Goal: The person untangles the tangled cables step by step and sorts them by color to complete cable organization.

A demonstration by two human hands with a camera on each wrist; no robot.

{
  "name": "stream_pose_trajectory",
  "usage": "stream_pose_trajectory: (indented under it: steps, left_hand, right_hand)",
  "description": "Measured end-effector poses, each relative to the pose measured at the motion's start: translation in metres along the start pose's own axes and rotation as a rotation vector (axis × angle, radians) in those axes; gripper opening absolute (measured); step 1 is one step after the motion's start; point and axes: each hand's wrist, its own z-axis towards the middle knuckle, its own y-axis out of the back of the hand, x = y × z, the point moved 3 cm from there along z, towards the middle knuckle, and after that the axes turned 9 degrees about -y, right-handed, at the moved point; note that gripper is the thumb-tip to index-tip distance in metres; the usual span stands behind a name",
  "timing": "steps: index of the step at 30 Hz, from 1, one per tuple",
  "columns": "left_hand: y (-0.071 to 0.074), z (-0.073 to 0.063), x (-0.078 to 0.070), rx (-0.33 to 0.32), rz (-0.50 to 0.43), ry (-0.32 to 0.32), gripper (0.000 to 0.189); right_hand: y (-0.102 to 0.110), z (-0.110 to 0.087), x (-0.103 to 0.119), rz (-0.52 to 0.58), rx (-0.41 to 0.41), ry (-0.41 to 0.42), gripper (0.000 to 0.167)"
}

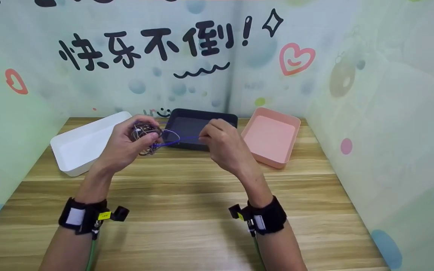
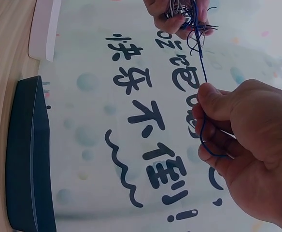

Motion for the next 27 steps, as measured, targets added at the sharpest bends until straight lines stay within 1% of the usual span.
stream_pose_trajectory:
  steps: [4, 6, 12, 16, 20, 23, 25, 27]
  left_hand:
    - [0.009, -0.001, -0.001, -0.066, -0.005, -0.005, 0.022]
    - [0.013, -0.002, -0.002, -0.088, -0.012, -0.011, 0.022]
    - [0.018, -0.001, -0.001, -0.085, -0.023, -0.013, 0.021]
    - [0.023, -0.002, -0.002, -0.099, -0.017, -0.017, 0.02]
    - [0.035, -0.004, -0.005, -0.173, -0.02, -0.037, 0.019]
    - [0.045, -0.007, -0.006, -0.248, -0.02, -0.046, 0.019]
    - [0.05, -0.008, -0.007, -0.273, -0.012, -0.042, 0.02]
    - [0.053, -0.008, -0.008, -0.286, -0.004, -0.041, 0.02]
  right_hand:
    - [0.007, -0.001, -0.007, -0.075, -0.055, -0.036, 0.008]
    - [0.011, -0.002, -0.014, -0.081, -0.075, -0.058, 0.009]
    - [0.016, -0.002, -0.028, -0.028, -0.083, -0.083, 0.007]
    - [0.018, -0.002, -0.033, -0.039, -0.097, -0.097, 0.008]
    - [0.027, -0.004, -0.045, -0.084, -0.161, -0.12, 0.01]
    - [0.037, -0.007, -0.058, -0.102, -0.208, -0.203, 0.008]
    - [0.043, -0.01, -0.067, -0.095, -0.219, -0.302, 0.004]
    - [0.049, -0.014, -0.075, -0.07, -0.23, -0.414, 0.007]
